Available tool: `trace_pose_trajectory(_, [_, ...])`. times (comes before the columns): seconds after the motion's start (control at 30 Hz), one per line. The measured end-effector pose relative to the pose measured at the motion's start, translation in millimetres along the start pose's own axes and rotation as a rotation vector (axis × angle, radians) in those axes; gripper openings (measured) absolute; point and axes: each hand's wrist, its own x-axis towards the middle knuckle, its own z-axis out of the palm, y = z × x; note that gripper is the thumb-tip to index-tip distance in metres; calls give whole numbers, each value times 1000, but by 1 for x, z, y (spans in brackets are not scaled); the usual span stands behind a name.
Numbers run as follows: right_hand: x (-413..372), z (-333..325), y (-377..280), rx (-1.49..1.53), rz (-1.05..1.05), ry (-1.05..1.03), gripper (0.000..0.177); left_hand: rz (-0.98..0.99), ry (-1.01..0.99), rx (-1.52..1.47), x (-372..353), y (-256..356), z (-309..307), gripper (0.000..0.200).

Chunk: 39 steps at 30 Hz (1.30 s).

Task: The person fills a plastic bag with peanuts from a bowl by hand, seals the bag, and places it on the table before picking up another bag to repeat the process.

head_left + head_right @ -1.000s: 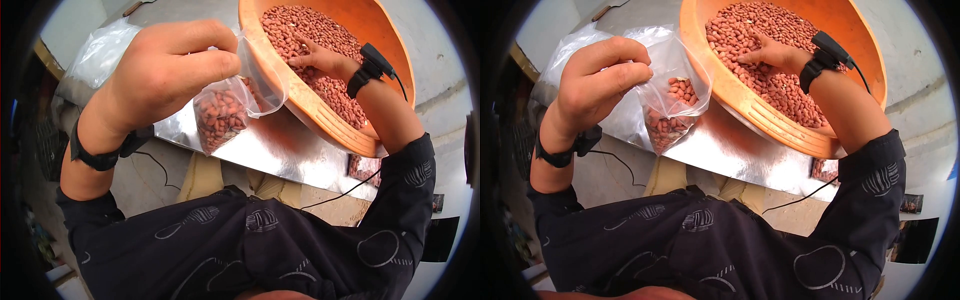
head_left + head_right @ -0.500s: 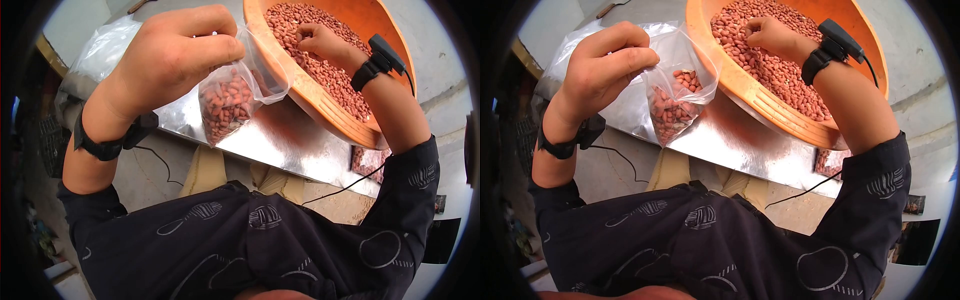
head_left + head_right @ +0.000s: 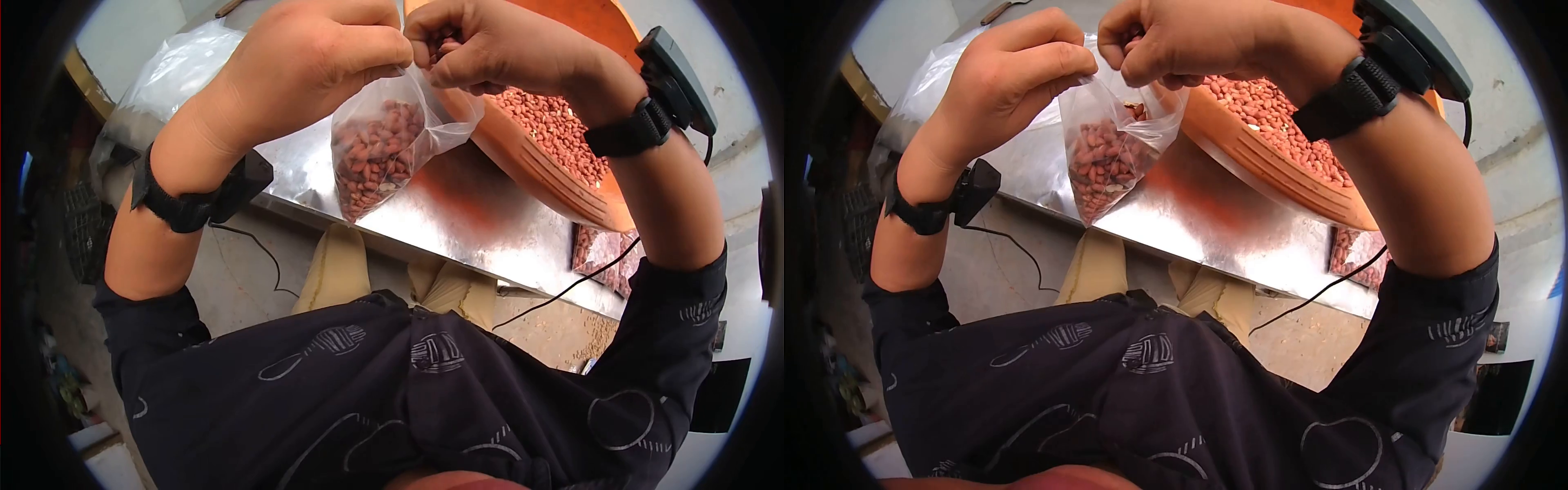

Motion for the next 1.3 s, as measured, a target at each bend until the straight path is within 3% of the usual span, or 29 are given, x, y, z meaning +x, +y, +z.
trace_pose_trajectory(0.1, [12, 16, -6, -199, -1, -8, 23, 56, 70, -18, 4, 0, 1, 10])
trace_pose_trajectory(0.2, [12, 24, -31, -313, 155, -23, 25, 81, 95, -48, 4, -2, 2, 10])
trace_pose_trajectory(0.3, [13, 15, -26, -282, 121, -109, 26, 77, 114, -52, 4, 0, 2, 10])
trace_pose_trajectory(0.5, [3, 10, -23, -222, 83, -63, 23, 67, 101, -33, 1, 1, -1, 12])
trace_pose_trajectory(0.6, [-8, -7, 2, 142, 29, 30, 20, 68, 99, -52, -2, -2, 2, 14])
trace_pose_trajectory(0.63, [-16, -8, -5, 57, 118, 158, 15, 54, 81, -57, -3, -2, 2, 15])
trace_pose_trajectory(0.73, [-39, -34, 54, 2, 86, 309, 13, -32, -16, -62, -9, 9, -4, 20])
trace_pose_trajectory(0.93, [-88, -41, 137, -166, 995, -84, 78, -37, -30, -80, -8, 11, -4, 21])
trace_pose_trajectory(1.03, [-92, -30, 151, -45, 1019, -53, 101, -49, -14, -107, -11, 10, 0, 23])
trace_pose_trajectory(1.13, [-78, -20, 160, 297, 799, 41, 107, -41, -3, -122, -9, 8, 3, 25])
trace_pose_trajectory(1.3, [-36, -3, 157, 441, 554, 278, 109, -37, -10, -115, -7, 7, 4, 24])
